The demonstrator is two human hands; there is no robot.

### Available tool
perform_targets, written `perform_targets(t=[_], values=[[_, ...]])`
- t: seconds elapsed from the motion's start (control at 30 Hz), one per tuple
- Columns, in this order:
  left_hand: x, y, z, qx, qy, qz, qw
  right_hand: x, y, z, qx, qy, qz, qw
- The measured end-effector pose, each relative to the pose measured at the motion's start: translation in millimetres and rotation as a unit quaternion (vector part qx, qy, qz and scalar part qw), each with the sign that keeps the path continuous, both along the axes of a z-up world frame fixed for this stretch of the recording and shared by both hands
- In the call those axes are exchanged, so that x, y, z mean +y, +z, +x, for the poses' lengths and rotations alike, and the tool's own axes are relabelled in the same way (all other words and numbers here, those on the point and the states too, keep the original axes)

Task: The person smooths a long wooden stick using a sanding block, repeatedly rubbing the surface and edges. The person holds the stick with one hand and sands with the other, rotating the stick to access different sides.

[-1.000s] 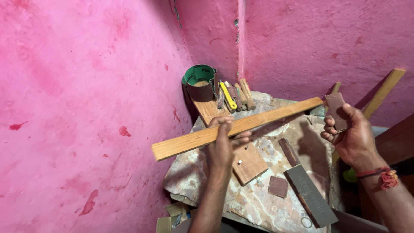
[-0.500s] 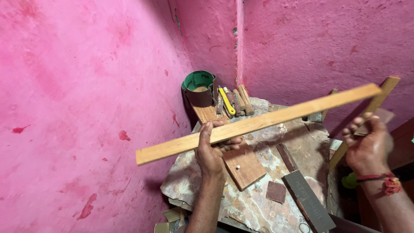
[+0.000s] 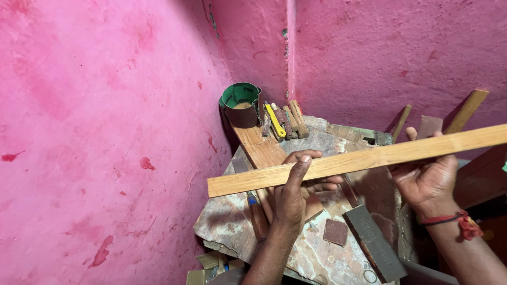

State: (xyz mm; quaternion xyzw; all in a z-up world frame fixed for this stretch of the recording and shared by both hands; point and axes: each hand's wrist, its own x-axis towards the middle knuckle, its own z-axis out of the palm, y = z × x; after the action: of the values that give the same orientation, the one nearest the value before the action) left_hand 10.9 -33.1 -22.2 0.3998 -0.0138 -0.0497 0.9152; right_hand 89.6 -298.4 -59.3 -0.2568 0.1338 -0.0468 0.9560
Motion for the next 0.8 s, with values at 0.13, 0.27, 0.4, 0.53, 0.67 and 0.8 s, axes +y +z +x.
perform_targets(t=[0.13, 0.27, 0.4, 0.53, 0.67, 0.8], values=[[-4.8, -3.7, 1.7, -0.012, -0.014, -0.018, 1.0, -2.6, -1.9, 3.2, -0.006, 0.006, 0.096, 0.995], [-11.2, -5.1, -0.3, -0.025, -0.046, -0.008, 0.999, -11.9, -16.1, 9.8, -0.002, -0.005, 0.091, 0.996], [-14.9, -1.8, -4.4, -0.037, -0.092, 0.053, 0.994, -33.2, -34.8, 22.2, 0.042, -0.05, 0.137, 0.988], [-19.7, 0.0, -4.3, -0.048, -0.172, 0.08, 0.981, -68.5, -60.4, 37.5, 0.028, -0.064, 0.152, 0.986], [-19.9, -3.9, -10.9, -0.174, -0.262, 0.114, 0.942, -102.9, -77.1, 51.1, 0.006, -0.042, 0.231, 0.972], [-20.6, -11.0, -24.5, -0.243, -0.325, 0.177, 0.896, -119.3, -70.9, 52.3, -0.009, 0.046, 0.271, 0.962]])
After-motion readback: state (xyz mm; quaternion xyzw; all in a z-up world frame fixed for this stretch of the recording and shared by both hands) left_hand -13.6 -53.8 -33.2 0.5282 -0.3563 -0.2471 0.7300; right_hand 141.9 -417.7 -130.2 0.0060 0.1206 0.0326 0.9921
